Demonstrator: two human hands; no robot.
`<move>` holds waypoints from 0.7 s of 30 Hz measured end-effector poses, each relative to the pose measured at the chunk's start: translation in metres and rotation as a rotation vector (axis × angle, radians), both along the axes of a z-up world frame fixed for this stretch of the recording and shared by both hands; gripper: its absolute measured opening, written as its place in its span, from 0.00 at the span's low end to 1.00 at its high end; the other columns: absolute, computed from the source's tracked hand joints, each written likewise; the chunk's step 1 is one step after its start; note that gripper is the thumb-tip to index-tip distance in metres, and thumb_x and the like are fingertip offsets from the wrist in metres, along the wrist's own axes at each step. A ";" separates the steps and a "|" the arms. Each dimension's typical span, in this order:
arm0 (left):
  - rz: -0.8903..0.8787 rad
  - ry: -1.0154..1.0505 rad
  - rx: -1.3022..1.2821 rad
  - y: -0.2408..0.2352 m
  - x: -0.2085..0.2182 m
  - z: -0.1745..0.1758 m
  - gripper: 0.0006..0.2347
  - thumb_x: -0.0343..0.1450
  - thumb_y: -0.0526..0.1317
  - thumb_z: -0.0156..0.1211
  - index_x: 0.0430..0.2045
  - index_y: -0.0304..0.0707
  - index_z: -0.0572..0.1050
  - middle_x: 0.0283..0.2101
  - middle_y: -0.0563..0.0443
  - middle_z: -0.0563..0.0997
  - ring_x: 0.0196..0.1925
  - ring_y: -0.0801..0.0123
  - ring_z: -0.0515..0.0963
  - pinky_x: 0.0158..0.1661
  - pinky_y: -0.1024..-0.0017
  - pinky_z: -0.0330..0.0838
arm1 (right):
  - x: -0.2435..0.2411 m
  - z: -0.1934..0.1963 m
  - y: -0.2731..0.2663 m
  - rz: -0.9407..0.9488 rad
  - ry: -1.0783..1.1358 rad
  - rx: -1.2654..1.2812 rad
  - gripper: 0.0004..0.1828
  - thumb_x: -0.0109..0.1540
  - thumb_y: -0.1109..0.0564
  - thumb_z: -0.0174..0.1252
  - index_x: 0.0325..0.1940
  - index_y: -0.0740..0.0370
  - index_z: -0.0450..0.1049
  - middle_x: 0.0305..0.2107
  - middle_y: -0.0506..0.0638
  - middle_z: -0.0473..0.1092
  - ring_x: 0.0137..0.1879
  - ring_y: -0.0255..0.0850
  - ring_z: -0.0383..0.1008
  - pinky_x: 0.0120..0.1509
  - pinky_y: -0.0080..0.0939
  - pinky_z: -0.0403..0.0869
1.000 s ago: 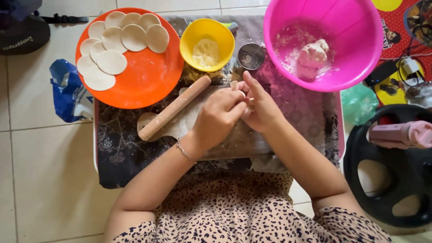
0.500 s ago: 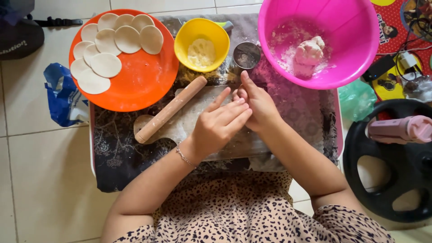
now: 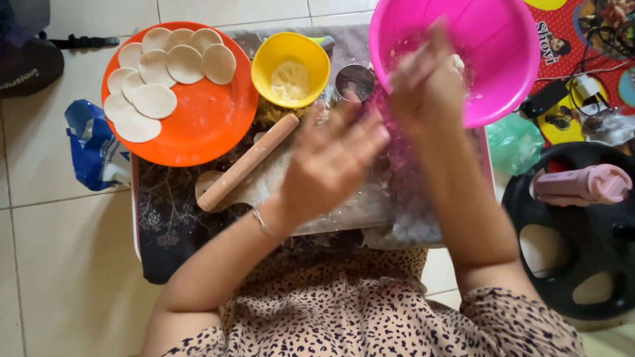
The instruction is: Rolling out dough with a rolling pin and cutting it into circular discs using a metal cutter.
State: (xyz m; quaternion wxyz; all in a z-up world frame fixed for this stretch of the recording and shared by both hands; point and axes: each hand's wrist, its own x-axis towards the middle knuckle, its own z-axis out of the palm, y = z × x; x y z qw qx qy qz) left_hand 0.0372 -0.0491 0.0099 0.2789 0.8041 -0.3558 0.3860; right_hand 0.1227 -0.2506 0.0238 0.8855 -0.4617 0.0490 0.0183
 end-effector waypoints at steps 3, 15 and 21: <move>0.051 0.172 -0.088 0.024 0.009 0.024 0.13 0.74 0.31 0.66 0.53 0.40 0.77 0.60 0.51 0.78 0.70 0.56 0.66 0.73 0.52 0.49 | 0.039 0.012 -0.032 -0.163 -0.008 0.144 0.29 0.70 0.47 0.50 0.14 0.52 0.61 0.09 0.41 0.54 0.13 0.34 0.50 0.18 0.38 0.49; 0.357 0.540 0.484 0.035 -0.073 -0.067 0.44 0.71 0.70 0.36 0.66 0.20 0.51 0.72 0.24 0.48 0.75 0.39 0.46 0.72 0.46 0.37 | 0.041 0.045 -0.077 -0.117 0.042 -0.135 0.30 0.70 0.49 0.32 0.18 0.58 0.67 0.09 0.46 0.56 0.16 0.37 0.59 0.18 0.32 0.51; 0.175 0.864 0.448 -0.059 -0.035 -0.045 0.39 0.70 0.69 0.42 0.53 0.22 0.56 0.53 0.27 0.51 0.55 0.40 0.48 0.56 0.45 0.41 | 0.037 0.045 -0.090 -0.058 -0.080 -0.111 0.20 0.65 0.43 0.44 0.34 0.59 0.74 0.22 0.49 0.64 0.29 0.40 0.66 0.43 0.40 0.70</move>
